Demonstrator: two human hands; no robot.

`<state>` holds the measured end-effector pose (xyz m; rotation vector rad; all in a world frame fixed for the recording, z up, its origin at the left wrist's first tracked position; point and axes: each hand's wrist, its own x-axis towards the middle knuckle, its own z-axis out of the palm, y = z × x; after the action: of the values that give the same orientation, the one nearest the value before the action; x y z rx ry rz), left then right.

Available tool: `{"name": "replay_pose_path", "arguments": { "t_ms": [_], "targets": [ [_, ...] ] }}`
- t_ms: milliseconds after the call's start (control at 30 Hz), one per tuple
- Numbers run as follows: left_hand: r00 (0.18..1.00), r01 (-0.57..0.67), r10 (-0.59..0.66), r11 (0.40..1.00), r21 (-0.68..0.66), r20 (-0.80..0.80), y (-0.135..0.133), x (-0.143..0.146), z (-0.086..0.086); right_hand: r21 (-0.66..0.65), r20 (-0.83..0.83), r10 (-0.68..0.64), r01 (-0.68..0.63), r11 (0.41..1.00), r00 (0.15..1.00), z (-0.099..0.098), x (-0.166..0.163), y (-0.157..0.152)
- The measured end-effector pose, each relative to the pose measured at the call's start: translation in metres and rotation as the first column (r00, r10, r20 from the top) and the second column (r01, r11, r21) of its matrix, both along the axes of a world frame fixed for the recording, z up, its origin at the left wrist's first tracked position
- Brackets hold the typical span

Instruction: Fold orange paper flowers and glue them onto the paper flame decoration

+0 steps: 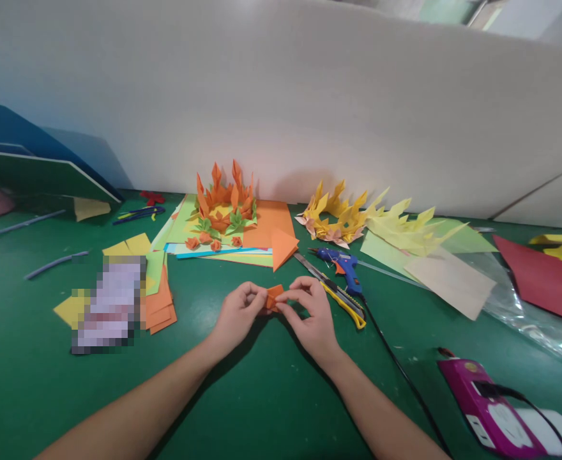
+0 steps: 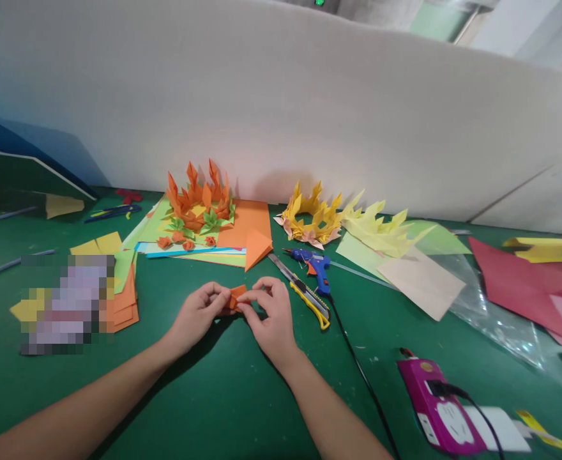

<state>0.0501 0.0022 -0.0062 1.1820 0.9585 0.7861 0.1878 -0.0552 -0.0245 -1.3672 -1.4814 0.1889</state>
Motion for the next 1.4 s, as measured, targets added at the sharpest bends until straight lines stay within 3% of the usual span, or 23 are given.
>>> {"name": "replay_pose_path", "arguments": {
  "t_ms": [333,567,1033,1400],
  "targets": [
    [0.996,0.087,-0.088,0.995,-0.044,-0.004,0.0017,-0.0018,-0.0028,-0.047,0.032,0.095,-0.093,0.995,0.995,0.0001,-0.0025,0.0003],
    [0.997,0.075,-0.076,0.996,-0.037,-0.008,0.0033,-0.0020,-0.0055,-0.041,0.038,0.180,-0.178,0.983,0.983,-0.0024,-0.0017,0.0005],
    [0.962,0.267,-0.252,0.947,0.179,-0.100,-0.0010,-0.0047,-0.0086,-0.157,-0.090,0.109,-0.122,0.980,0.990,-0.0014,-0.0005,0.0040],
    [0.927,0.318,-0.214,0.884,0.342,-0.307,-0.0022,-0.0052,-0.0062,-0.188,-0.159,0.066,-0.095,0.977,0.985,-0.0056,-0.0029,0.0037]
  ]
}}
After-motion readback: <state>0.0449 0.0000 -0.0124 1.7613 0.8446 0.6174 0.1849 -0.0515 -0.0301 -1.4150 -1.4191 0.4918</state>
